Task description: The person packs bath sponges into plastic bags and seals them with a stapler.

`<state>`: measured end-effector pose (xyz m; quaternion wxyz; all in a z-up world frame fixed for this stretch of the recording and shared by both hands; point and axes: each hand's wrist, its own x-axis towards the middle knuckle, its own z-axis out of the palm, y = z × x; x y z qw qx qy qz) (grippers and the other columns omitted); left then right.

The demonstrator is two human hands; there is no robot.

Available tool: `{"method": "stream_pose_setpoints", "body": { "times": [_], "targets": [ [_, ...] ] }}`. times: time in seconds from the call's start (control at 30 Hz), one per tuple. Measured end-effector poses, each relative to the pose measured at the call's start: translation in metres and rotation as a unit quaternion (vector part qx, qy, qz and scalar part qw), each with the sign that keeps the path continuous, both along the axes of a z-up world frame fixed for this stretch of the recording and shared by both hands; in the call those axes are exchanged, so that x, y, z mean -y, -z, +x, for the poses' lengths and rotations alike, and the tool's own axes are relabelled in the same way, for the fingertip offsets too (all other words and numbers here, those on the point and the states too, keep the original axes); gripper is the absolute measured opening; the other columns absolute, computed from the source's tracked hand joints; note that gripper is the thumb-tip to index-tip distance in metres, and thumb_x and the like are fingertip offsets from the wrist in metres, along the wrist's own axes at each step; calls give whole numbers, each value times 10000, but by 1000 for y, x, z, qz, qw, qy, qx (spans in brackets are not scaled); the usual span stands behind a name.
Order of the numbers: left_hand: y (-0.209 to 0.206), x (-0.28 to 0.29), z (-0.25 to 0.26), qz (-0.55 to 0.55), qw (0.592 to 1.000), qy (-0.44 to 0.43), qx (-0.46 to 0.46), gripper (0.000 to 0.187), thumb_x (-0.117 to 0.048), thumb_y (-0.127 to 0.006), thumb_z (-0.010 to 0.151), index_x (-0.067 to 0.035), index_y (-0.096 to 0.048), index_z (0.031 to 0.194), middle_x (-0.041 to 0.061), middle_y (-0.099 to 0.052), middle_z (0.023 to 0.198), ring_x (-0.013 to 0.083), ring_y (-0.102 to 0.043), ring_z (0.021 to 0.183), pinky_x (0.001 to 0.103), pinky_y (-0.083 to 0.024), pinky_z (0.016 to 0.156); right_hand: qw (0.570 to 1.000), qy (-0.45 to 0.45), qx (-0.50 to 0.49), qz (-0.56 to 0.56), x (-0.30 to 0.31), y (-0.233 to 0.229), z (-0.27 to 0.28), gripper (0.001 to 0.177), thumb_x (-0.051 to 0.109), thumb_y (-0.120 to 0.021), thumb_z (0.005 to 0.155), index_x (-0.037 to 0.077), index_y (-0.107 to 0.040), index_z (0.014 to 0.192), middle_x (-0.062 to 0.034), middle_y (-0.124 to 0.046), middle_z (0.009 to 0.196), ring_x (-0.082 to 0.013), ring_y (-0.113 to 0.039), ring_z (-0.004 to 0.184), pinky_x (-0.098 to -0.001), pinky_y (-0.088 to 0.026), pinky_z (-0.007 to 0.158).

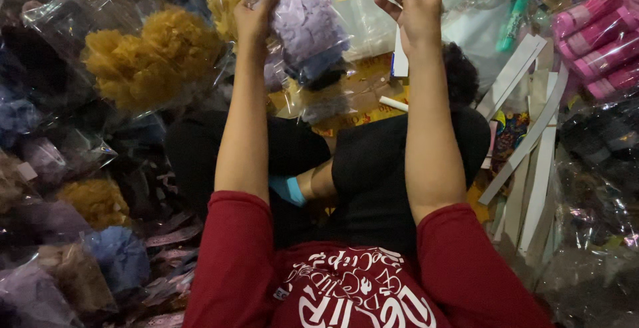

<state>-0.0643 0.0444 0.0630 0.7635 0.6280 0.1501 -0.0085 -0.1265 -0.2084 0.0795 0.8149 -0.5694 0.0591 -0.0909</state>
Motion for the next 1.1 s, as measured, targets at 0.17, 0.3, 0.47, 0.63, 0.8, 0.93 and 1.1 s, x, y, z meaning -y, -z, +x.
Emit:
{"method": "stream_pose_setpoints", "body": {
  "times": [0.17, 0.3, 0.47, 0.63, 0.8, 0.93, 1.1],
  "targets": [
    [-11, 7, -21, 78, 992, 102, -13, 370, -235, -815, 816, -96, -743, 1152, 59, -800, 930, 82, -676, 692, 163, -560, 568, 994, 54, -1, -99, -6, -9, 6, 313, 387, -774, 952, 171, -609, 1106, 42, -670, 1006, -90, -704, 985, -264, -628, 774],
    [-8, 19, -53, 64, 981, 150, 102, 353, -370, -830, 820, -123, -756, 1061, 56, -755, 1137, 170, -691, 1045, 284, -608, 893, 989, 35, 79, -116, -1, -10, 5, 387, 364, -811, 962, 116, -603, 1174, -52, -686, 1131, -164, -688, 1073, -371, -646, 898],
    [-5, 35, -77, 69, 967, 167, 179, 153, -164, -778, 900, -139, -753, 1049, 28, -766, 1027, 142, -707, 924, 272, -606, 775, 971, -115, 105, -179, -1, -17, -8, 413, 230, -803, 980, 33, -587, 1271, -91, -678, 1146, -192, -680, 1093, -311, -605, 981],
    [-4, 41, -89, 89, 968, 144, 186, 165, -139, -744, 892, -179, -715, 1049, -10, -726, 1063, 130, -675, 980, 261, -577, 809, 949, -163, 60, -263, -7, -22, -19, 469, 280, -824, 902, 5, -616, 1220, -126, -696, 1194, -216, -688, 1102, -322, -588, 986],
    [-8, 40, -95, 148, 958, 114, 217, 158, -165, -747, 907, -160, -696, 1057, -10, -705, 1080, 160, -662, 1057, 305, -500, 959, 933, -170, 36, -316, -15, -32, -26, 443, 333, -835, 888, 37, -675, 1176, -93, -740, 1171, -201, -706, 1095, -339, -595, 925],
    [-16, 37, -100, 87, 967, 160, 179, 195, -305, -704, 915, -169, -710, 1053, -27, -720, 1047, 122, -657, 1012, 283, -519, 887, 933, -145, 40, -326, -16, -29, -29, 281, 223, -890, 879, 85, -679, 1003, -47, -730, 1023, -170, -706, 1000, -321, -568, 943],
    [-18, 37, -105, 160, 958, 171, 166, 275, -304, -877, 802, -161, -706, 963, -52, -724, 879, 53, -624, 821, 222, -485, 721, 941, -141, 40, -304, -18, -25, -30, 319, 269, -909, 841, 85, -687, 977, -51, -751, 995, -170, -721, 969, -322, -584, 922]
  ]
}}
